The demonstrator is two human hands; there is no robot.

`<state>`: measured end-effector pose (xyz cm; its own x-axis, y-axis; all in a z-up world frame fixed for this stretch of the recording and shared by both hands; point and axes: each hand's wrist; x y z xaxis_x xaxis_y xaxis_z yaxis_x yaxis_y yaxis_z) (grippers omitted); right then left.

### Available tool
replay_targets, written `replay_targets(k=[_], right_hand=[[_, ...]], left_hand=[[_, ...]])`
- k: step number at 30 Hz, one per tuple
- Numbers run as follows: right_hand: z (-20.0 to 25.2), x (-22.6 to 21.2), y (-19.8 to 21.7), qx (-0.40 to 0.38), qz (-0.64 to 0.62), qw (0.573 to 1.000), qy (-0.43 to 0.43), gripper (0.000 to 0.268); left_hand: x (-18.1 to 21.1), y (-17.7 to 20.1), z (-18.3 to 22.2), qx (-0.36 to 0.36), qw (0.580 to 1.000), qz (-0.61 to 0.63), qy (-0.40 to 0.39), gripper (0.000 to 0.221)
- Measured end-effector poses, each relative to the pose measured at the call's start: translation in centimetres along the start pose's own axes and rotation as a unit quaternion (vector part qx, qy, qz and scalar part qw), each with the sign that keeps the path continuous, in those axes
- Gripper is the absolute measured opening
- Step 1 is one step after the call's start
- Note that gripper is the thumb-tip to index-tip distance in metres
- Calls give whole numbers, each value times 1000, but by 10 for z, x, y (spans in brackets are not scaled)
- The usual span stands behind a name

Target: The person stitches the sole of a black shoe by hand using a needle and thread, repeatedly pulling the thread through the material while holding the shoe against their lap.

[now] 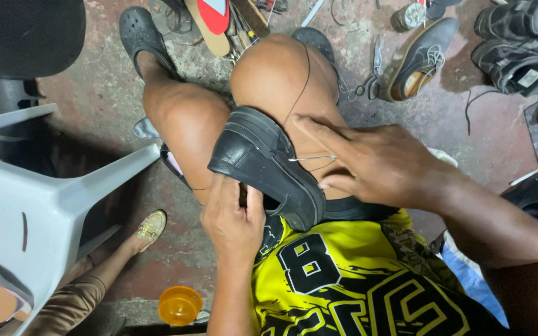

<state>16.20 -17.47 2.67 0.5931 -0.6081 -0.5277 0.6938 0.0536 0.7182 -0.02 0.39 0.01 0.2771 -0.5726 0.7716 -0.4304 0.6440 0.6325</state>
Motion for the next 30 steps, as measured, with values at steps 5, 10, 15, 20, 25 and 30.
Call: replay_targets(k=[5,10,15,20,25,30], right_hand=[[-6,5,-10,92,-67,993,31,94],[-27,5,-29,137,-73,986,63,65],[-18,10,-21,60,-150,986,32,21],[-15,-7,-21,229,-406,868,172,16],[-38,-29,-39,138,-549,800,200,17],[-64,-49,-32,293,-216,903,226,14]], left_hand=[[-12,-9,2,26,999,41,14,24],[-22,-18,16,104,989,104,-15,34],[-26,-21,25,91,983,141,71,28],[-5,-7,7,14,998,64,7,22],[-2,-8,-4,-17,999,31,36,16],[-12,-12,-4,3,999,31,-24,14]])
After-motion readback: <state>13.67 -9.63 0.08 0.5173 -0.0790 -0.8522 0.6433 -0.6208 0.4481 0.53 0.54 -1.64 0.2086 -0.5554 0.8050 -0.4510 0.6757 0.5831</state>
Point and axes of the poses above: each hand's wrist, its own z-axis away from the middle knuckle, its own y-axis out of the back of the hand, x = y × z, and after that the axes turned 3 degrees about z, right-handed
